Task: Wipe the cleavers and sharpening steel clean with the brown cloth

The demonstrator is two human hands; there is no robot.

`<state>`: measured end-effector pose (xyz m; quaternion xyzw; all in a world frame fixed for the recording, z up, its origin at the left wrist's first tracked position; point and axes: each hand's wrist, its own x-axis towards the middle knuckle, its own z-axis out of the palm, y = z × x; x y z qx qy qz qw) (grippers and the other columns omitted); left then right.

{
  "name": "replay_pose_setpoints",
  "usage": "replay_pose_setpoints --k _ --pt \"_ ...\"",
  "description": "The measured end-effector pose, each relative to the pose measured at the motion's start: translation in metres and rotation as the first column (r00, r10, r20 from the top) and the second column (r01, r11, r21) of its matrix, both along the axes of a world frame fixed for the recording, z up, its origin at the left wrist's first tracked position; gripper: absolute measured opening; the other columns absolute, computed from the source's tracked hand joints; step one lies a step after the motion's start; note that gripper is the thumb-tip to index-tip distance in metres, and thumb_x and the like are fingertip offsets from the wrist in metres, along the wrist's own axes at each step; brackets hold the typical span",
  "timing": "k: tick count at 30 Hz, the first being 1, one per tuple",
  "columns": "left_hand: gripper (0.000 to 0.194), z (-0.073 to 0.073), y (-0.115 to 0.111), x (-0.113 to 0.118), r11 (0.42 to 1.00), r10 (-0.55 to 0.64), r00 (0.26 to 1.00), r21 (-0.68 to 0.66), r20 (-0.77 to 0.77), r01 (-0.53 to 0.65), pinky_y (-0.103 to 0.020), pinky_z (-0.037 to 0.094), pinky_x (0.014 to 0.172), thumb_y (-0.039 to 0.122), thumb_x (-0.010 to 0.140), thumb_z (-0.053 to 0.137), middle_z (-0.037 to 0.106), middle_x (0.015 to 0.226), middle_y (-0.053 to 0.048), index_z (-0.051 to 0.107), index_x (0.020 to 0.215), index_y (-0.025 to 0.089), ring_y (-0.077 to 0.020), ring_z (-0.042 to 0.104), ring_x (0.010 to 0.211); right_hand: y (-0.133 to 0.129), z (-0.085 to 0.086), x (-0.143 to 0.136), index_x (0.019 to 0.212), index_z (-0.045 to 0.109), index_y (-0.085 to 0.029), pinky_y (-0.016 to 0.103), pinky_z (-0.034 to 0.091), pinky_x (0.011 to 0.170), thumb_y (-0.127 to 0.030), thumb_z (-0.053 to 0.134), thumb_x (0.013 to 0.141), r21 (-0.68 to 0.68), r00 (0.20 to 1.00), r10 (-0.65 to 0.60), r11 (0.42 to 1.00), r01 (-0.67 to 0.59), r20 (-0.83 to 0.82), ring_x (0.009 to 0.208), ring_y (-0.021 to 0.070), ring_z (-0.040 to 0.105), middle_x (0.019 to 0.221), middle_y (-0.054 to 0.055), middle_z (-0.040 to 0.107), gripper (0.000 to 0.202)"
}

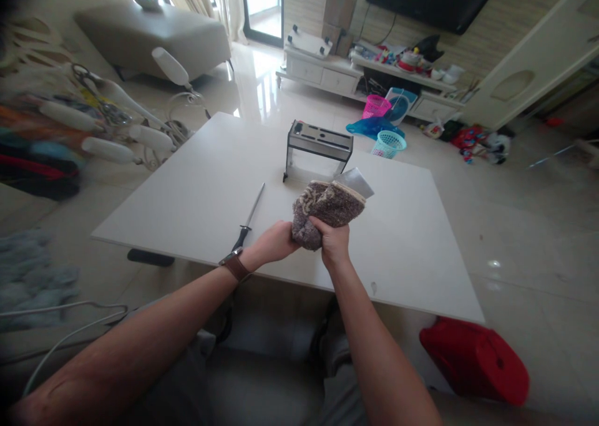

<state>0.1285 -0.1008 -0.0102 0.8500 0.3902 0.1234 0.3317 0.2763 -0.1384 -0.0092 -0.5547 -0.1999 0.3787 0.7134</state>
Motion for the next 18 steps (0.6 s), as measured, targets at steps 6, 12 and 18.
replay_pose_setpoints --k 6,12,18 --pt "0.022 0.0057 0.0034 -0.0032 0.999 -0.001 1.000 0.045 -0.011 0.001 -0.033 0.053 0.078 0.029 0.091 0.060 0.078 0.104 -0.016 0.076 0.102 0.018 -0.0305 0.075 0.096 -0.0037 0.0050 0.0054 0.093 0.078 -0.014 0.041 0.062 0.091 -0.015 0.093 0.046 0.003 1.000 -0.008 1.000 0.007 0.002 0.093 0.0246 0.075 0.095 0.006 0.082 0.049" --pt "0.022 0.0045 0.0033 -0.0021 0.998 -0.029 0.999 0.048 -0.019 0.029 -0.033 0.053 0.079 0.027 0.092 0.058 0.078 0.104 -0.016 0.076 0.101 0.017 -0.0303 0.075 0.097 -0.0041 0.0055 0.0044 0.096 0.078 -0.015 0.040 0.062 0.091 -0.015 0.092 0.048 -0.003 1.000 -0.003 1.000 0.003 -0.014 0.093 0.0239 0.075 0.094 0.004 0.082 0.050" --pt "0.021 0.0033 0.0025 -0.0014 0.997 -0.027 1.000 0.068 -0.016 0.028 -0.032 0.053 0.078 0.025 0.092 0.058 0.078 0.103 -0.017 0.075 0.100 0.017 -0.0305 0.075 0.097 -0.0039 0.0063 0.0042 0.096 0.078 -0.015 0.039 0.062 0.092 -0.016 0.093 0.048 0.000 0.999 0.003 1.000 -0.003 -0.049 0.096 0.0241 0.075 0.097 0.005 0.082 0.050"
